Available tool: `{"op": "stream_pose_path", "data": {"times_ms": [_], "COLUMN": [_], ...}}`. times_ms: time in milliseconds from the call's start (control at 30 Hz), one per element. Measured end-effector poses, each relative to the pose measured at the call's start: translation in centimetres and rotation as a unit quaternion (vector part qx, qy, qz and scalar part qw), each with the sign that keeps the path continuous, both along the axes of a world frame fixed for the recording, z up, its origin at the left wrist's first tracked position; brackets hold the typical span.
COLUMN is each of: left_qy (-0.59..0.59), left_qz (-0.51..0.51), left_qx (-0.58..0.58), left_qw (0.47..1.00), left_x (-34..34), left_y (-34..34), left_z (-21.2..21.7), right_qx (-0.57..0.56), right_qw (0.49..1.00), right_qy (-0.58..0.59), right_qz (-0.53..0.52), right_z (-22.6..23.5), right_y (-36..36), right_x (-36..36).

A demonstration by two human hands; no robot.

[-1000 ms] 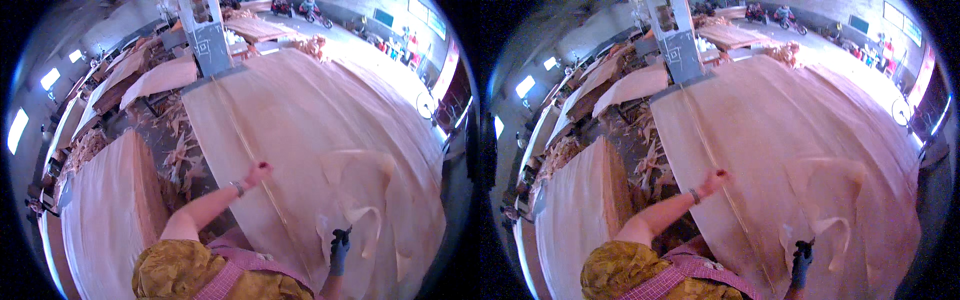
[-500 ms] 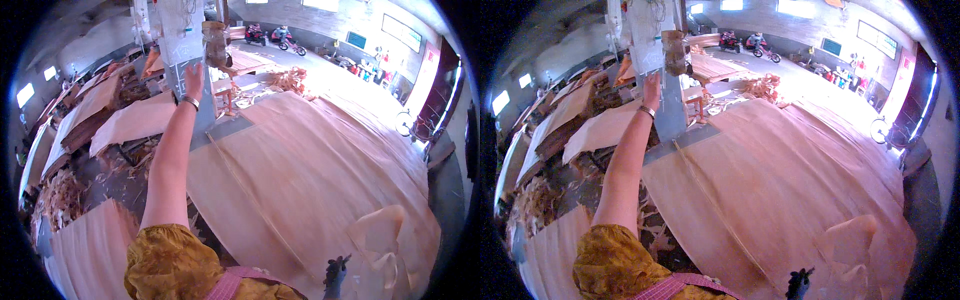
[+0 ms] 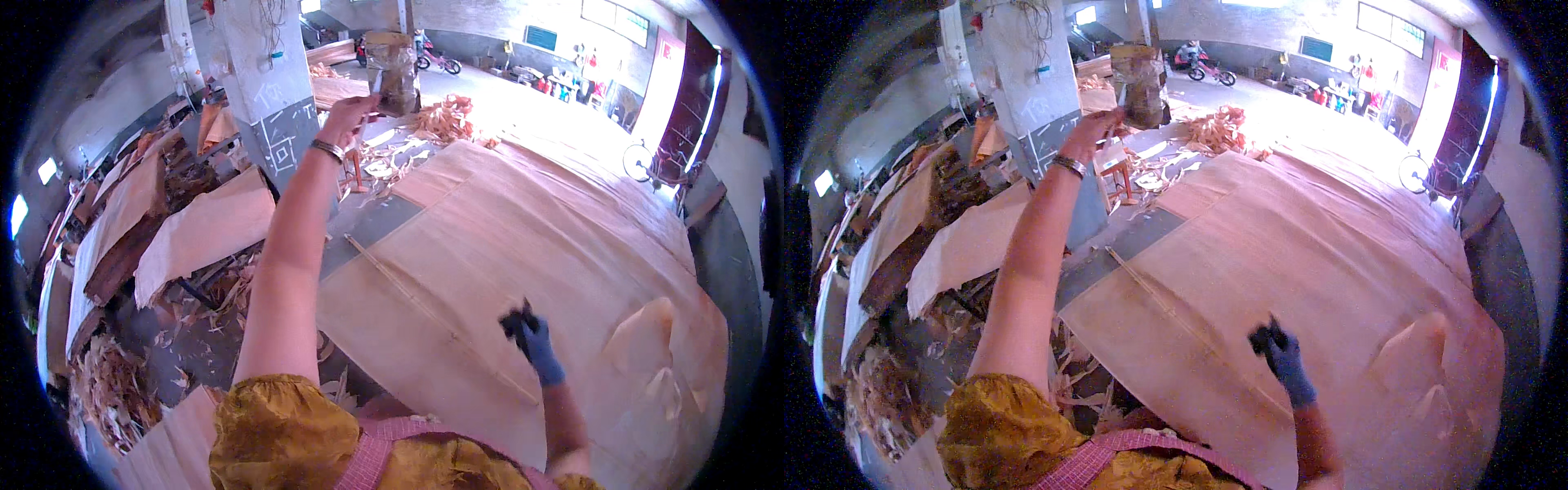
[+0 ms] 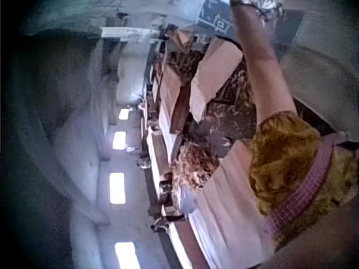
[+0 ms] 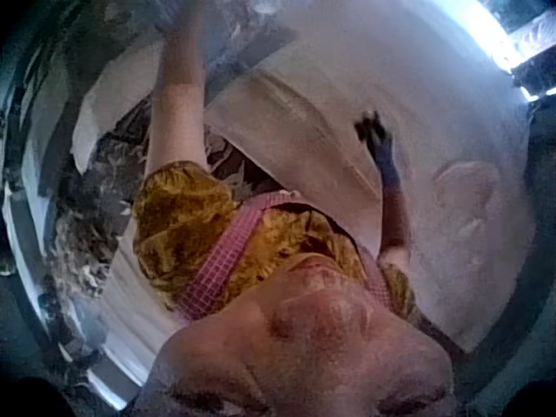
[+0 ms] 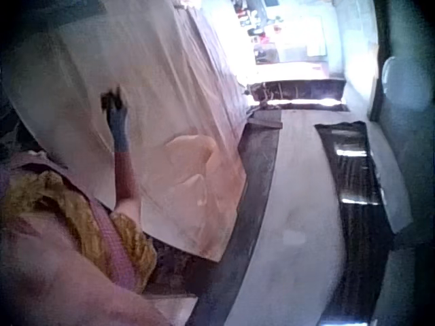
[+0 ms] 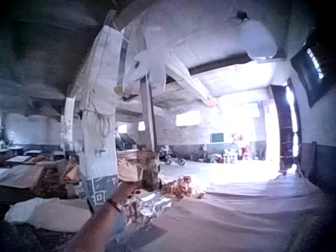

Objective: The person handles large sheets of thin wood veneer, lifting them from stacks, placing them on tables, and using a marking pen and a small handheld tool to prepare them.

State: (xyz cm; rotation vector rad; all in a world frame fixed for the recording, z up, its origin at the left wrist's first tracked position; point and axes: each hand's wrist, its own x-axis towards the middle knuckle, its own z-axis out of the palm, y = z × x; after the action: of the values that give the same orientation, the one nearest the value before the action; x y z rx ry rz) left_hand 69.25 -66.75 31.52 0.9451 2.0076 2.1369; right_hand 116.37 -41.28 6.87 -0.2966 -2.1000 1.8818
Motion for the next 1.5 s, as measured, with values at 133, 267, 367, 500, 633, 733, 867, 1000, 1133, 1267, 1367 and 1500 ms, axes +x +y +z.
{"op": "stream_pose_path", "data": {"times_ms": [133, 267, 367, 500, 633, 733, 867, 1000, 1133, 1267, 1367, 1500], "left_qy": [-0.071, -0.032, -0.026, -0.082, -0.234, -0.398, -0.393, 0.012, -0.038, 0.091, -0.142, -0.25], "left_qz": [-0.043, -0.198, -0.17, -0.243, -0.35, -0.424, -0.356, -0.086, -0.443, -0.424, -0.394, -0.462], "left_qx": [0.072, 0.154, 0.04, 0.003, -0.053, -0.003, 0.049, -0.224, -0.031, 0.093, 0.24, 0.14], "left_qw": [0.994, 0.968, 0.984, 0.966, 0.906, 0.813, 0.846, 0.971, 0.895, 0.896, 0.876, 0.839], "left_x": [1.4, 3.6, 0.0, 4.7, 6.6, 5.8, -3.1, -11.5, -0.1, 4.2, 8.1, 13.0], "left_y": [-1.5, -3.4, -7.6, -13.4, -16.4, -17.8, -16.7, -15.3, -10.5, -6.8, -2.9, -4.5], "left_z": [-4.3, -8.8, -14.4, -19.6, -25.5, -30.2, -36.1, -28.4, -9.1, -4.8, -5.8, -5.2], "right_qx": [0.141, 0.256, 0.562, 0.374, 0.061, -0.005, 0.013, 0.024, -0.013, 0.075, 0.195, -0.04], "right_qw": [0.975, 0.9, 0.71, 0.867, 0.922, 0.936, 0.946, 0.959, 0.963, 0.93, 0.843, 0.942], "right_qy": [0.168, 0.35, 0.304, 0.168, 0.342, 0.306, 0.259, 0.236, 0.234, 0.3, 0.409, 0.241], "right_qz": [0.027, -0.031, -0.297, -0.284, -0.171, -0.171, -0.193, -0.158, -0.136, -0.197, -0.292, -0.229], "right_z": [10.7, 18.8, 21.4, 20.0, 20.5, 18.8, 15.0, 14.0, 13.2, 13.5, 12.2, 14.1], "right_y": [-9.4, -17.3, -23.1, -26.0, -26.8, -27.1, -27.7, -28.1, -23.5, -23.6, -22.7, -24.5], "right_x": [-16.5, -29.6, -33.5, -36.0, -38.8, -38.8, -37.1, -36.1, -32.6, -32.1, -31.3, -19.7]}}
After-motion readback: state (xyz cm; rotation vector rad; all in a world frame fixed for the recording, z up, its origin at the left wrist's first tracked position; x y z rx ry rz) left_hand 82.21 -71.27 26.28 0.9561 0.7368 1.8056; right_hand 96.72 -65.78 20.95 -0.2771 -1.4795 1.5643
